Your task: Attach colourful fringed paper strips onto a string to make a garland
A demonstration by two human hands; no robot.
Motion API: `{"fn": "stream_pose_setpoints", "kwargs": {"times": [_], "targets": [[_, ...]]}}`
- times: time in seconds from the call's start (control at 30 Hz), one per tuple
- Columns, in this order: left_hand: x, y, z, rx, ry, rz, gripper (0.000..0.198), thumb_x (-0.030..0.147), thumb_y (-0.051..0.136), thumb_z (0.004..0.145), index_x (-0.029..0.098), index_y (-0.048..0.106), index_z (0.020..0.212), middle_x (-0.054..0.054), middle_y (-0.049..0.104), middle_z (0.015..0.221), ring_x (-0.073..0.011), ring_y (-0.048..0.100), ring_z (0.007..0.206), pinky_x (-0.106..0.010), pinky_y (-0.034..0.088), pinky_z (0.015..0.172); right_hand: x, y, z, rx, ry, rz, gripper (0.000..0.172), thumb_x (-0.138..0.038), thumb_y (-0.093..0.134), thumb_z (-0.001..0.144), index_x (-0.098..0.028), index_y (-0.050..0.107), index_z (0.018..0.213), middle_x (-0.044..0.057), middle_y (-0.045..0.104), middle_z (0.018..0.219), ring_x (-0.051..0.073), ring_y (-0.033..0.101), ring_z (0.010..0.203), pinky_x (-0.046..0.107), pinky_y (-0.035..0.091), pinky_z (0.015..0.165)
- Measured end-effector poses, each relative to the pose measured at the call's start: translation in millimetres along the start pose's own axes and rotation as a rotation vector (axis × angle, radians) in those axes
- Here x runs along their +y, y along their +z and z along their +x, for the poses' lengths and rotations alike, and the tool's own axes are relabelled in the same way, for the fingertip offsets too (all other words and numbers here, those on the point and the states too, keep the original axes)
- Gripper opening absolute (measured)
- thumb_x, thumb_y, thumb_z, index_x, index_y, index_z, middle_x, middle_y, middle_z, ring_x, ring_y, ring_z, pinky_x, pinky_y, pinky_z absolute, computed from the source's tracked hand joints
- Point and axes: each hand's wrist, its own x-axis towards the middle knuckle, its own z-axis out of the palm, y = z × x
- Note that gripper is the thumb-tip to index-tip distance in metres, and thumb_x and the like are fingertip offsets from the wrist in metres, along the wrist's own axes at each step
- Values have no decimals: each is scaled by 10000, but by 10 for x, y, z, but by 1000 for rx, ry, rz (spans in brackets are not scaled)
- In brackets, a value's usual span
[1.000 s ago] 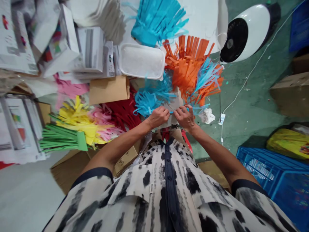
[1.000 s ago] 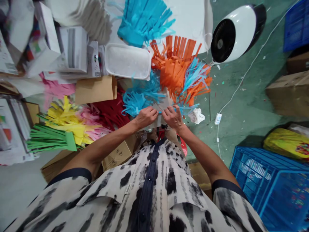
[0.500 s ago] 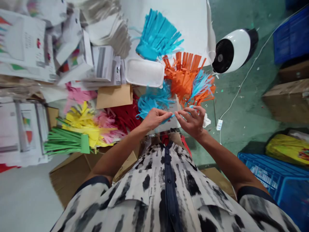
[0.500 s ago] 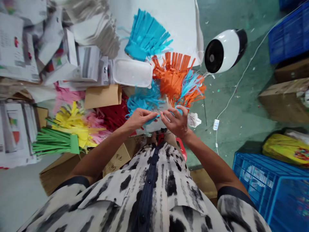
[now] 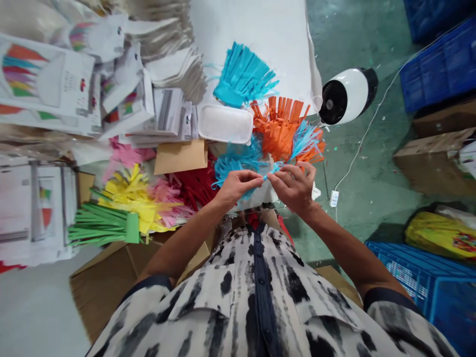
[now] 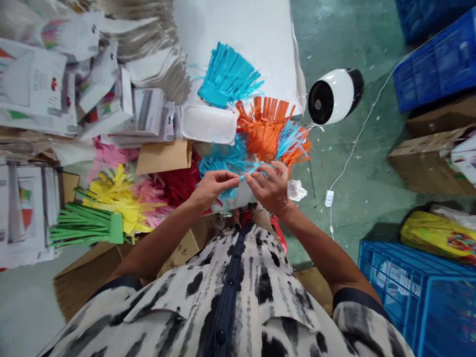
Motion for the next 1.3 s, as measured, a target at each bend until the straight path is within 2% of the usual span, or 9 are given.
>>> {"fn": "stream_pose_setpoints", "kwargs": {"times": [0.27,0.4,0.5,0.6,0.67,0.83,0.93,1.1,1.3], "targets": [[66,-34,-91,7,27,-24,364,477,980,618,192,823,781,-18,749,760,-140,639,714,-287,512,738,-326,-110,304,-14,280,221,206,-336,597,1017,-271,682,841,14,719,786,240,670,962,497,402,1059],[116,-38,-88,67,184,-113,298,433,976,649,213,796,737,-27,753,949,-177,684,920,-317,551,864,-464,-135,504,42,419,443,210,-354,614,1013,-263,677,836,10,703,786,217,647,832,428,489,909],[142,-92,-62,95,220,-168,279,403,978,655,213,782,714,-26,754,1005,-182,694,985,-334,548,931,-468,-134,651,53,400,585,201,-373,613,1021,-267,695,871,18,728,849,225,656,893,411,515,899],[181,-169,-38,179,231,-214,297,400,983,650,206,767,710,-14,758,905,-174,709,929,-338,552,943,-464,-56,708,21,364,688,183,-396,609,1025,-257,694,1108,57,747,1120,235,661,1089,403,507,983],[221,-226,-25,232,264,-267,322,404,994,628,208,752,708,-12,767,904,-182,728,954,-340,561,958,-495,72,655,-59,334,694,247,-399,570,1042,-243,649,1218,84,724,1227,234,651,1135,389,492,989],[332,-449,-14,320,315,-398,410,487,999,607,230,715,751,-4,784,941,-231,768,1034,-379,603,957,-585,463,201,-350,185,524,274,-277,403,1091,-224,632,951,54,722,893,219,641,897,369,435,906],[360,-590,-39,364,316,-432,417,511,986,630,243,725,816,8,786,935,-213,782,963,-371,622,915,-518,519,-83,-440,198,453,206,-230,468,1062,-221,671,1090,73,780,1048,237,680,1009,395,425,959],[303,-515,-143,357,310,-277,362,453,970,674,215,707,748,-3,755,897,-197,772,886,-332,610,823,-414,224,66,-173,452,449,244,-272,549,1043,-242,691,1238,103,770,1250,282,692,1182,460,480,1028],[278,-217,-285,272,380,42,238,403,932,751,214,788,754,-37,730,907,-185,701,909,-305,557,839,-599,-115,694,-5,398,854,184,-376,688,1000,-274,729,1148,51,777,1114,226,724,1042,406,573,955]]}}
